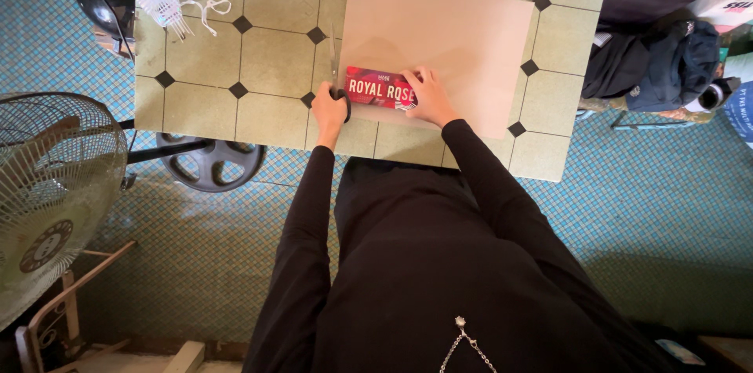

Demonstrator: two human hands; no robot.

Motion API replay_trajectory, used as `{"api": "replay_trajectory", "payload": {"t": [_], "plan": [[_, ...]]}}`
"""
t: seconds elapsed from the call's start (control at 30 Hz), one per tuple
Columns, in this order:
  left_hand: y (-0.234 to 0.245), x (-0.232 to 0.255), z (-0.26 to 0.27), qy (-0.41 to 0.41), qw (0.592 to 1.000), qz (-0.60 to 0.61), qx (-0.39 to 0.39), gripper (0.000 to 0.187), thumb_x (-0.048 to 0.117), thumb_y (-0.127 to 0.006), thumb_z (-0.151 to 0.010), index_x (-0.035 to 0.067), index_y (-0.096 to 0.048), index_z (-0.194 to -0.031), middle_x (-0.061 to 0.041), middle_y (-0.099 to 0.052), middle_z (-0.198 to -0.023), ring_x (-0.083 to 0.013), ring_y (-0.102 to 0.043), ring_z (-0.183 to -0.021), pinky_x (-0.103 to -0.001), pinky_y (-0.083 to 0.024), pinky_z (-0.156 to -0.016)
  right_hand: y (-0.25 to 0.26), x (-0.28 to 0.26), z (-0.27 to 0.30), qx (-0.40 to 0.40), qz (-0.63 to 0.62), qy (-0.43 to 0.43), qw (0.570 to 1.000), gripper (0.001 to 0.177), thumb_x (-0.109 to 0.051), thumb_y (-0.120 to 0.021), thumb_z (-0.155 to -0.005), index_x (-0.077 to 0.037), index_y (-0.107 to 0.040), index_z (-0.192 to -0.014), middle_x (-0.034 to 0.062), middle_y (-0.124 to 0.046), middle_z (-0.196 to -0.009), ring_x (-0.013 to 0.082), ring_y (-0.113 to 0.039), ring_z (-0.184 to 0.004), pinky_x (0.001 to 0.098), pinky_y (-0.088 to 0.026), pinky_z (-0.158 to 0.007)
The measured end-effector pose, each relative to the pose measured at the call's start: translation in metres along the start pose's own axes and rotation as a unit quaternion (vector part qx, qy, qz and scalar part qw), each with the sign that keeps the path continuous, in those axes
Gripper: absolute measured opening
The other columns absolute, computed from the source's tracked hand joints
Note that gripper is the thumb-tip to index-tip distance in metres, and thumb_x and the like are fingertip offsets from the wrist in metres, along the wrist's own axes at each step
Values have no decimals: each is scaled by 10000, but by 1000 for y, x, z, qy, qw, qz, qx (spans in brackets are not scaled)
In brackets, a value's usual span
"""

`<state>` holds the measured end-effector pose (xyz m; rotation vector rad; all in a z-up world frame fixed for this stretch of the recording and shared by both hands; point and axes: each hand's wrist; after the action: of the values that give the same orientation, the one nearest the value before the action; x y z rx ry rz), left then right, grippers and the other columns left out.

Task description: The person cuts a sheet of brown paper with scissors, then wraps a small red box labeled ROYAL ROSE in the paper. They fold the paper around the box and smooth the edges, leaving the wrapped item on the table.

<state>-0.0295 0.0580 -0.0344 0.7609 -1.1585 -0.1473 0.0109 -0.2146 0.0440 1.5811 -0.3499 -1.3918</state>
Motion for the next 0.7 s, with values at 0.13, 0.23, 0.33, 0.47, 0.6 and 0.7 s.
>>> {"api": "replay_trajectory", "payload": {"t": [0.13, 0.23, 0.33, 0.47, 0.6, 0.7], "plan": [[-1, -1, -2, -7, 1000, -11, 3, 183, 183, -720, -835, 63, -633, -944, -205, -717, -845, -416, -694, -838, -461, -532, -733, -2, 4, -1, 15, 10, 23, 1000, 874, -176, -872, -574, -111, -566, -1391, 175, -523, -1297, 388, -498, -1204, 478, -460, -1040], [1, -1, -1, -5, 1000, -9, -6, 184, 183, -718, -841, 59, -626, -941, -208, -713, -846, -420, -690, -839, -462, -532, -733, -3, 5, 0, 10, 10, 14, 1000, 884, -179, -869, -570, -111, -568, -1398, 177, -519, -1306, 389, -500, -1205, 476, -460, -1041], [3, 1, 0, -11, 1000, 0, -5, 184, 182, -712, -851, 58, -624, -954, -212, -708, -854, -425, -687, -845, -463, -531, -734, -3, 5, 0, 6, 9, 6, 1000, 899, -184, -879, -559, -112, -568, -1400, 179, -514, -1318, 392, -498, -1199, 480, -454, -1038], [6, 6, 1, -20, 1000, 1, -3, 178, 168, -707, -840, 57, -629, -955, -212, -712, -860, -427, -685, -850, -465, -526, -732, -5, 7, 0, 4, 5, 6, 1000, 908, -188, -881, -570, -107, -563, -1416, 177, -512, -1327, 381, -500, -1211, 476, -454, -1050], [11, 10, 5, -5, 1000, 13, -22, 171, 162, -694, -852, 46, -620, -953, -210, -711, -858, -411, -699, -840, -456, -533, -738, -8, 9, 0, 12, 11, 15, 1000, 894, -186, -882, -578, -91, -567, -1409, 181, -507, -1312, 379, -491, -1214, 476, -454, -1050], [12, 12, 5, -6, 1000, 2, -17, 174, 159, -701, -843, 45, -628, -952, -212, -714, -859, -414, -698, -845, -457, -531, -737, -10, 11, 1, 12, 6, 14, 1000, 892, -179, -880, -574, -88, -572, -1407, 179, -504, -1313, 380, -488, -1216, 473, -456, -1049]]}}
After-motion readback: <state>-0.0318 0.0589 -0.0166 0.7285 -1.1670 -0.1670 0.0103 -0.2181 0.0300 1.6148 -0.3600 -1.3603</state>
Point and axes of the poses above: each hand's wrist, its own z-axis away from the middle knuckle, its own y-axis out of the back of the hand, x = y × z
